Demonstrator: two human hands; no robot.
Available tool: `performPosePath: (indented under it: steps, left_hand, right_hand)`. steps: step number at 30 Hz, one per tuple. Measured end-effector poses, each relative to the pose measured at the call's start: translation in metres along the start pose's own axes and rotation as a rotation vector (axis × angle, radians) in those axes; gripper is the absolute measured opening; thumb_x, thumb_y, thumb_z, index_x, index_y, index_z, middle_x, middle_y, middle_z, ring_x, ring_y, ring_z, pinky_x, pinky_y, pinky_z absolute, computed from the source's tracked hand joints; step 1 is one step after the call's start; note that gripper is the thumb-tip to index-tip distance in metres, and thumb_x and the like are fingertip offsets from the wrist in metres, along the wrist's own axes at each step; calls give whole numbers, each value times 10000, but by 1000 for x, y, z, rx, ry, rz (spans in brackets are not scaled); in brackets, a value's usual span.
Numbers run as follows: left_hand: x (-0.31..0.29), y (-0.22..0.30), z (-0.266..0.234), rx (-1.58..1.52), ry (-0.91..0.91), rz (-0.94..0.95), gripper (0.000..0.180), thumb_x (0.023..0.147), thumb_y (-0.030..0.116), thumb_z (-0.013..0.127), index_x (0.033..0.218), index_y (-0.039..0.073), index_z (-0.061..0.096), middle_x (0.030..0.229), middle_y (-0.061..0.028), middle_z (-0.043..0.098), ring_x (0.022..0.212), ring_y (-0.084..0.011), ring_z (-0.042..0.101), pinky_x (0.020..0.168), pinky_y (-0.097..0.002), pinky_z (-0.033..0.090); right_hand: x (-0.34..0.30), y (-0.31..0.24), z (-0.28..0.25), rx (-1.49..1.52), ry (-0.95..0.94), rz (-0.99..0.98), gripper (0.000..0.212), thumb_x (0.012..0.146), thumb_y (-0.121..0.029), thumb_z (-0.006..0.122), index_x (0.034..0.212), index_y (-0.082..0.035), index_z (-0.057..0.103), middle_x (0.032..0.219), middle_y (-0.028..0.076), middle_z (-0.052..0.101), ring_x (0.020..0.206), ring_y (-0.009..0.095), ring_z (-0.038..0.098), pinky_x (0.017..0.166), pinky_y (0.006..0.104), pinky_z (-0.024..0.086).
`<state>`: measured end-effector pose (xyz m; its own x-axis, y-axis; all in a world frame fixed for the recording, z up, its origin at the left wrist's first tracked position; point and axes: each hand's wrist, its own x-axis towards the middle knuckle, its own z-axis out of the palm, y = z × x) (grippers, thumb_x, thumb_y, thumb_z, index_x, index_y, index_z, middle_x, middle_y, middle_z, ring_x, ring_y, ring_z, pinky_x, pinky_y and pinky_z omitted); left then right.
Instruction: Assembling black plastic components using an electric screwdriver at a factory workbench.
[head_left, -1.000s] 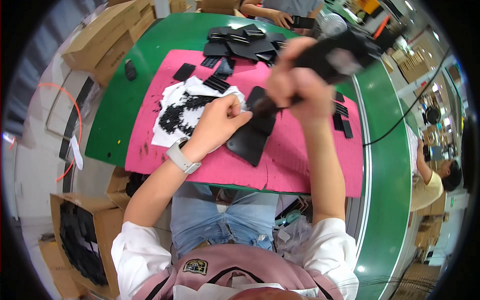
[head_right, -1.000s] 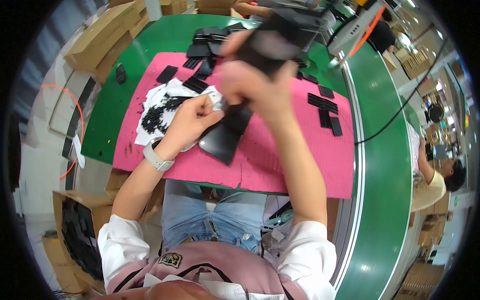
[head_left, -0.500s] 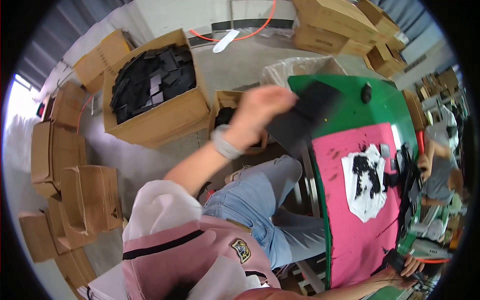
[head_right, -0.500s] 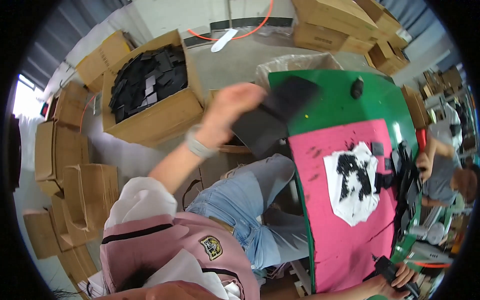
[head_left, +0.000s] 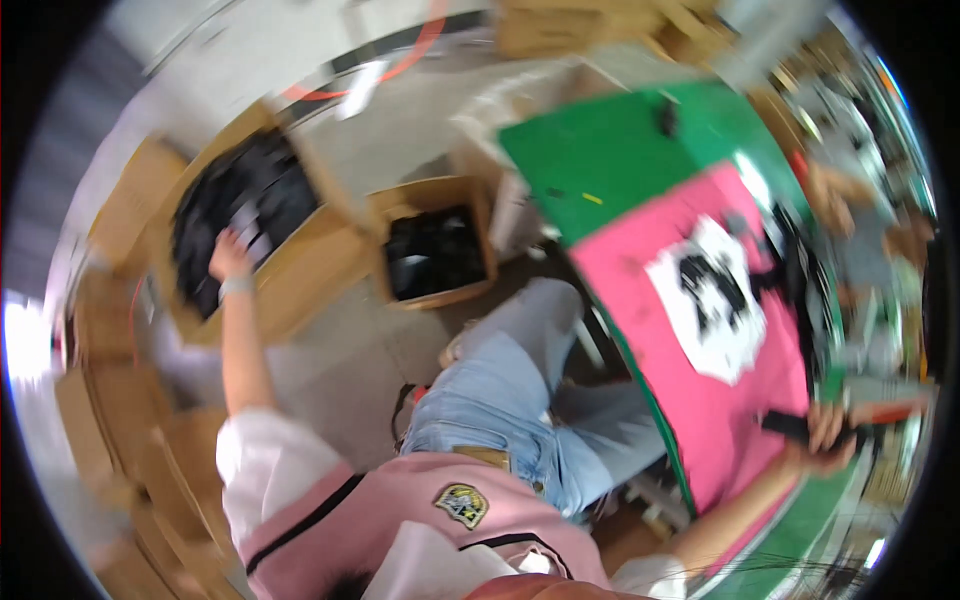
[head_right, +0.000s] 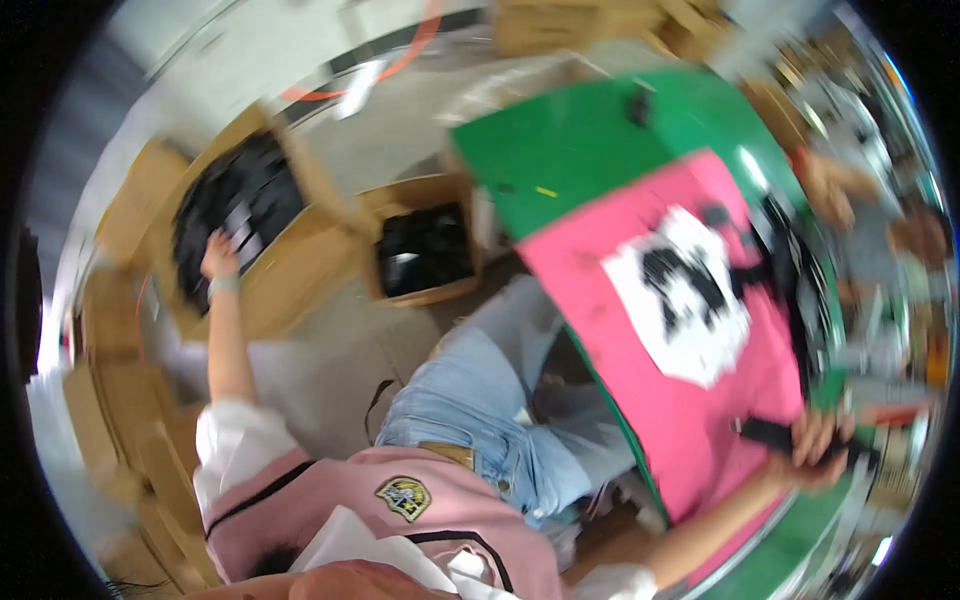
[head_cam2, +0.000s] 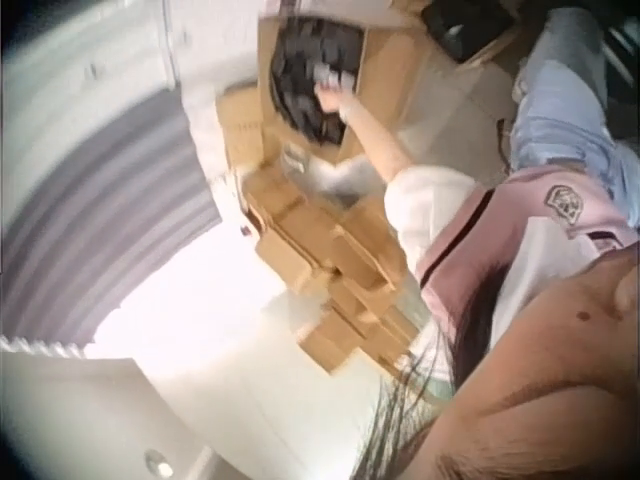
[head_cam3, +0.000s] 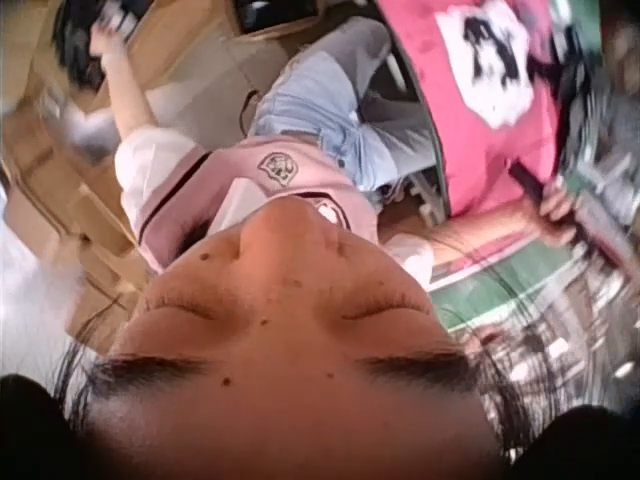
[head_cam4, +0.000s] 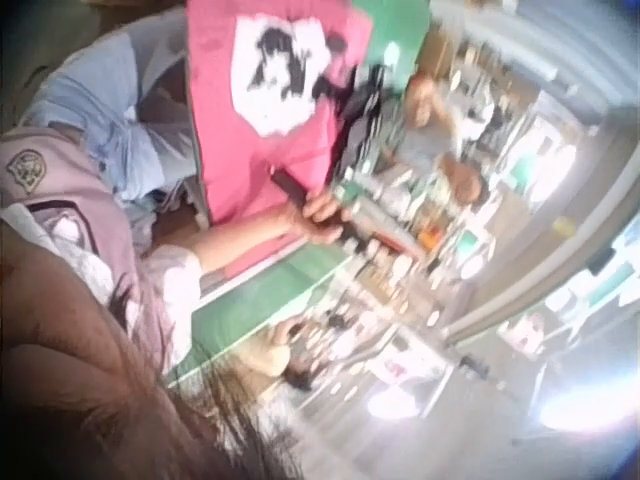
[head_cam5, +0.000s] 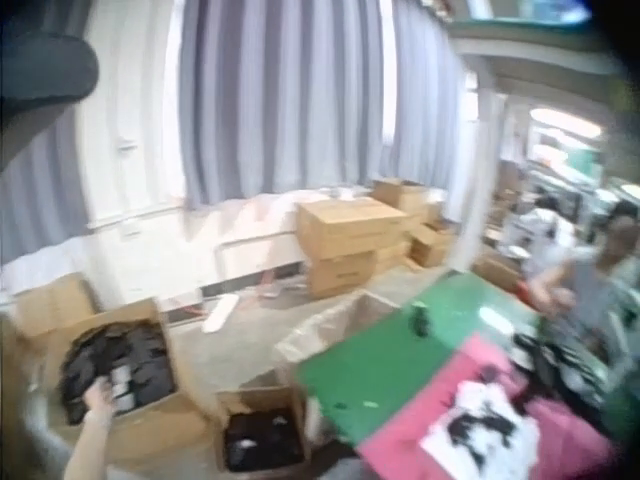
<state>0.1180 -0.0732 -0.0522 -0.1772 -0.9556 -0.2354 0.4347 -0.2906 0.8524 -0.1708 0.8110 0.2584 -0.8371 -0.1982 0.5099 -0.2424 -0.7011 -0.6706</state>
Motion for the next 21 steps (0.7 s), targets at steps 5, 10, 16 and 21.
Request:
performPosePath:
  steps: [5,10,16,21]
  left_hand:
    - [-80,-30,155,101,-433,-164,307,943,128,443,1187,-40,523,1185,-159,574,942,-207,568,854,-304,465]
    - [-302,-27,343,360,-1152,148,223,986,174,427,1123,8,489,1200,-177,566,1102,-256,581,882,-314,480]
    - [-521,-43,440,346,-1849,226,191,980,104,410,1068,-7,538,1025,-128,647,801,-200,680,669,-274,516]
    - [-587,-63,464,504,-2115,799,124,794,-52,558,874,-7,641,793,-124,654,665,-193,654,570,-265,458]
  right_hand:
    - [-19,-12,-12,-145,392,88,278,899,-208,568,1102,-22,526,642,-7,412,504,80,371,464,218,316]
    - [-42,-29,-24,-444,804,120,271,853,-159,635,1047,-11,519,752,71,559,613,158,542,550,284,467]
    - [-49,-36,-47,-771,930,233,238,828,-174,662,926,6,541,785,92,618,649,175,631,582,278,514]
    - [-48,-35,-49,-1210,939,380,448,804,-334,679,1037,33,571,745,60,632,619,141,615,527,249,477]
